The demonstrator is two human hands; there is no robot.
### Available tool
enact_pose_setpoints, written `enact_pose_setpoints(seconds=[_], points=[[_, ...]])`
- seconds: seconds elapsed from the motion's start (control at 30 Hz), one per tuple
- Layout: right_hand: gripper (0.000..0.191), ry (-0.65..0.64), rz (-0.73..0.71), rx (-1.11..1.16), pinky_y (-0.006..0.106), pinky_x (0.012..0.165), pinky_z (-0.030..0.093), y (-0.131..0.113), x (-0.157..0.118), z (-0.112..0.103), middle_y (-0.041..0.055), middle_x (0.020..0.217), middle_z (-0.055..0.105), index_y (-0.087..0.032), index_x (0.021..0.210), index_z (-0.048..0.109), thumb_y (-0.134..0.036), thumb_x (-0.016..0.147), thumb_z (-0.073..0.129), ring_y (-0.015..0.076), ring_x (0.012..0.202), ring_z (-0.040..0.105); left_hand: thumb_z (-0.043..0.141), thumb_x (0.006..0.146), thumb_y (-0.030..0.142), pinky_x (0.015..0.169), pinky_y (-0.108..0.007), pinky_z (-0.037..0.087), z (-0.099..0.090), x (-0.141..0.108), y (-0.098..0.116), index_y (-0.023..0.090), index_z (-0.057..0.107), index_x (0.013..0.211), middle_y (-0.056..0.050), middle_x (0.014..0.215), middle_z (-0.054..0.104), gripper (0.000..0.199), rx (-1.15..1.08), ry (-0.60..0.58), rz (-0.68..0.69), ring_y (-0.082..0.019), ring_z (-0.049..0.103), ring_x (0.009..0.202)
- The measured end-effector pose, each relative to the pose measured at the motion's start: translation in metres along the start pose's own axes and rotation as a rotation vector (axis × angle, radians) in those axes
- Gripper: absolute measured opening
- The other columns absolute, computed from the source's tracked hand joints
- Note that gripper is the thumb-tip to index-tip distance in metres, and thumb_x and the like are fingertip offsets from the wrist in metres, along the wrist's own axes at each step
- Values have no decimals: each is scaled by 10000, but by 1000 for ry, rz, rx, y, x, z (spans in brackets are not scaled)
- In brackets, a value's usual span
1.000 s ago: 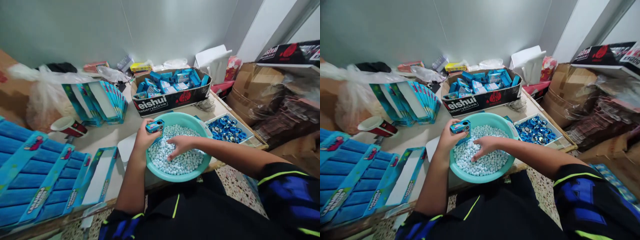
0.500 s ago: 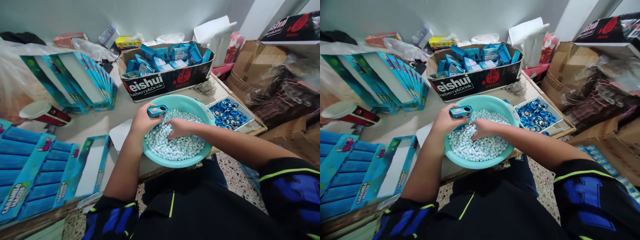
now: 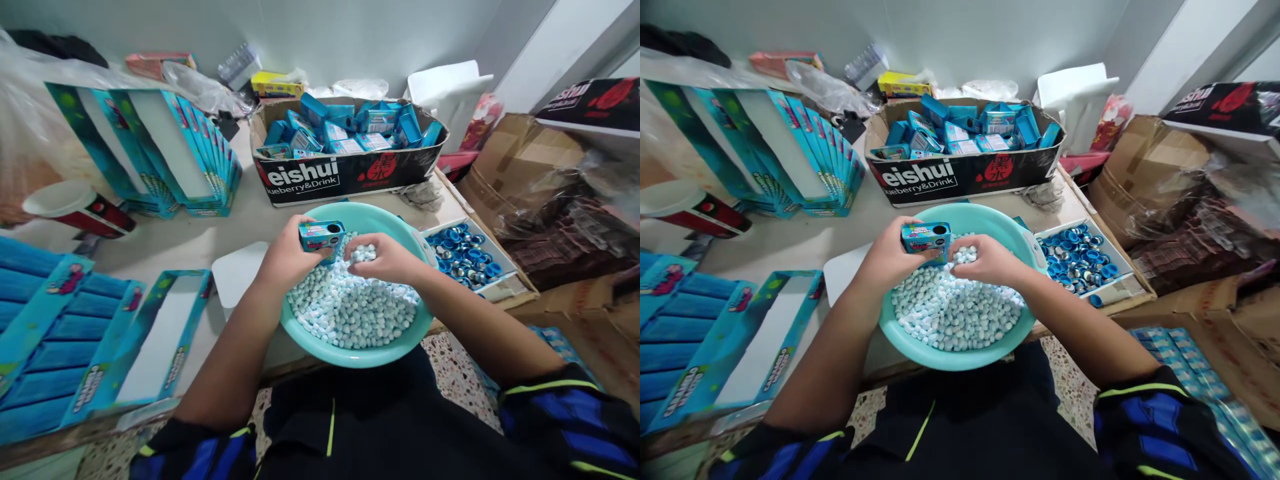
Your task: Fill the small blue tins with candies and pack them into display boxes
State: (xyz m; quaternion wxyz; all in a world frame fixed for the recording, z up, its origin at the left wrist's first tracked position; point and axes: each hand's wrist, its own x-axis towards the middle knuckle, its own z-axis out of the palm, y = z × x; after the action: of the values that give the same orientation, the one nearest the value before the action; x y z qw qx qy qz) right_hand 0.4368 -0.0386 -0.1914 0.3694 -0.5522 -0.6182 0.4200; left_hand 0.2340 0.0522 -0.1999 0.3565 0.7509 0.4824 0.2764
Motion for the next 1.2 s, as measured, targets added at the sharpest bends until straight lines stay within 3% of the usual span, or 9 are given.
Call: enact_pose_setpoints(seconds=[0.17, 0.3, 0.43, 0.7, 0.93, 1.2], points=[[237, 219, -16, 431, 218, 415, 292, -13, 15, 1, -79, 544, 440, -207, 836, 604, -325, 706, 763, 98, 454, 426, 879, 682, 316, 749, -351, 520, 1, -3, -2, 258, 630, 1151, -27, 997, 721, 535, -56, -66, 35, -276, 691, 913], [268, 393, -162, 566, 204, 414, 275, -29, 43, 5, -90, 608, 417, -232, 858, 539, -327, 711, 743, 74, 468, 430, 867, 684, 314, 706, -341, 509, 2, -4, -3, 253, 646, 1114, -8, 893, 704, 487, -93, -136, 79, -255, 679, 830], [300, 483, -214, 639, 216, 448, 326, -35, 67, 17, -78, 671, 464, -247, 882, 490, -364, 728, 720, 79, 523, 461, 849, 710, 318, 678, -329, 489, 1, -8, -2, 250, 633, 1134, -2, 893, 712, 482, -91, -172, 110, -247, 683, 812], [351, 483, -151, 686, 251, 567, 458, -12, 71, 26, -70, 685, 430, -255, 875, 424, -412, 721, 697, 118, 614, 550, 844, 746, 316, 724, -360, 499, 2, -10, 1, 264, 650, 1145, -11, 895, 710, 447, -46, -205, 126, -271, 680, 811], [351, 443, -136, 750, 289, 656, 526, -15, 64, 26, -45, 718, 519, -254, 854, 420, -427, 729, 698, 164, 735, 642, 836, 756, 342, 725, -361, 504, 2, -8, -2, 253, 642, 1131, -15, 976, 730, 431, -84, -238, 186, -270, 697, 878], [493, 415, -50, 871, 368, 760, 592, -20, 58, 19, 7, 743, 601, -240, 730, 435, -658, 785, 692, 227, 859, 690, 838, 763, 345, 753, -378, 538, 2, -7, -5, 259, 648, 1113, -7, 988, 736, 407, -131, -256, 199, -258, 708, 893]])
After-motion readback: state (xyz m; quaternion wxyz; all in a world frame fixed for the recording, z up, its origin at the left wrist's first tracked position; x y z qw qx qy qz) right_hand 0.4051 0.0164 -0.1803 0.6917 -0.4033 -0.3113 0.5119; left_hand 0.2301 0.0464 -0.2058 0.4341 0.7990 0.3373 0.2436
